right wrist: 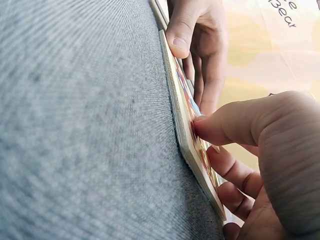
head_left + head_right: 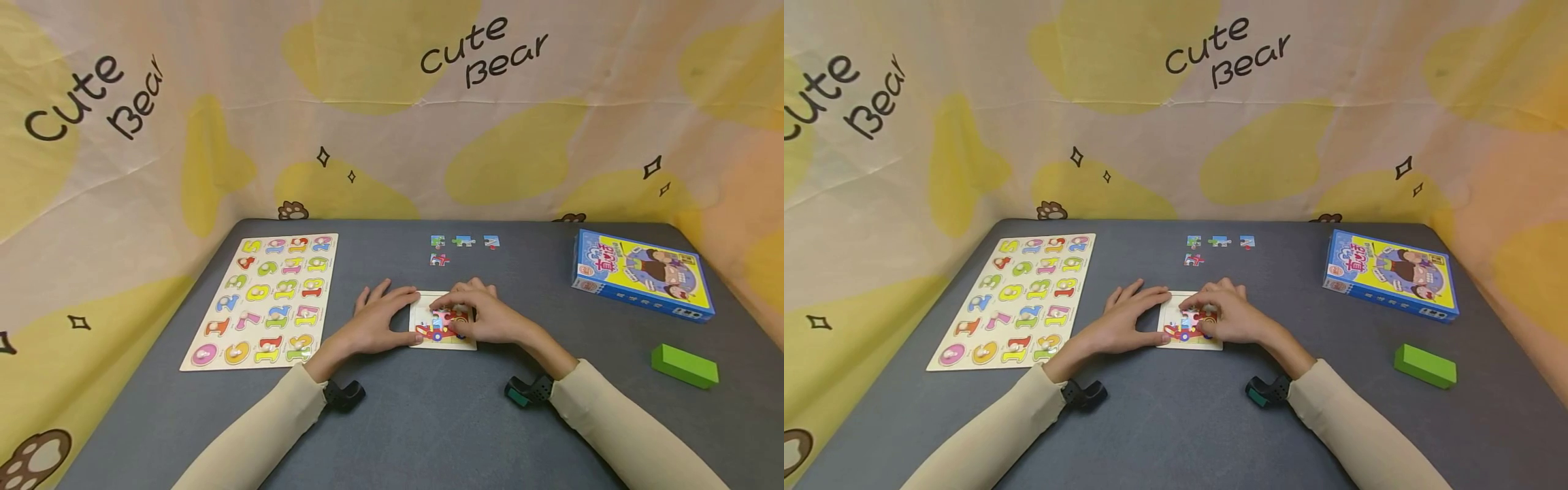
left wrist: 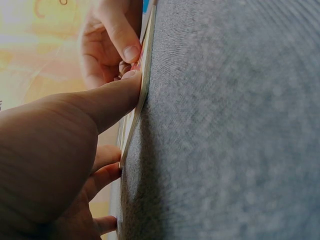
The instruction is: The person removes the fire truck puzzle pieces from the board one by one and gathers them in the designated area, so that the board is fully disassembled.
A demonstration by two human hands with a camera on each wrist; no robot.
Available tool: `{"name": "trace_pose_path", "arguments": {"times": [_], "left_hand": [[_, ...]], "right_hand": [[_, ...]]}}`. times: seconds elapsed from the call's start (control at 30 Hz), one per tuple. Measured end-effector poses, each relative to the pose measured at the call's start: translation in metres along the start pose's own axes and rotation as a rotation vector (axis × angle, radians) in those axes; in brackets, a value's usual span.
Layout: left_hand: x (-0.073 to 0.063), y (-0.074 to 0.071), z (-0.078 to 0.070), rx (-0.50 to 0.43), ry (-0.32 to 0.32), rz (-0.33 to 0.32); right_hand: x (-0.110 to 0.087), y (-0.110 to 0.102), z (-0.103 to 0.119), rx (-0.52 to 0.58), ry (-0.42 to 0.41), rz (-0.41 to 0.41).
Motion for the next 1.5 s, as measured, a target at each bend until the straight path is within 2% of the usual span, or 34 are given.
{"name": "trace_pose_path", "arguments": {"times": [0.43,0.9,1.07,1.33,1.5], "left_hand": [[0.000,-0.002,0.001,-0.003,-0.001,-0.003],[-0.001,-0.003,0.000,0.004,-0.004,0.001],[-0.002,-0.003,0.000,-0.003,-0.004,0.000],[-0.003,-0.001,0.000,-0.009,-0.006,-0.001],[-0.001,0.001,0.000,-0.004,-0.004,-0.004]], "right_hand": [[0.002,-0.003,0.001,-0.003,-0.022,-0.007],[0.002,-0.006,-0.004,0.043,-0.022,-0.019],[0.002,-0.012,-0.014,0.069,-0.009,-0.040],[-0.001,-0.030,-0.042,0.064,0.073,-0.115],[-0.001,-0.041,-0.055,0.064,0.094,-0.149]]}}
Point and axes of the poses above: each hand's wrist, its own x-axis towards the middle knuckle, its own y-axis out of the palm, z = x × y, the point moved 9 cm from there along x, towards the middle knuckle, and after that the axes turned 6 degrees about y, right-handed, at the moved point
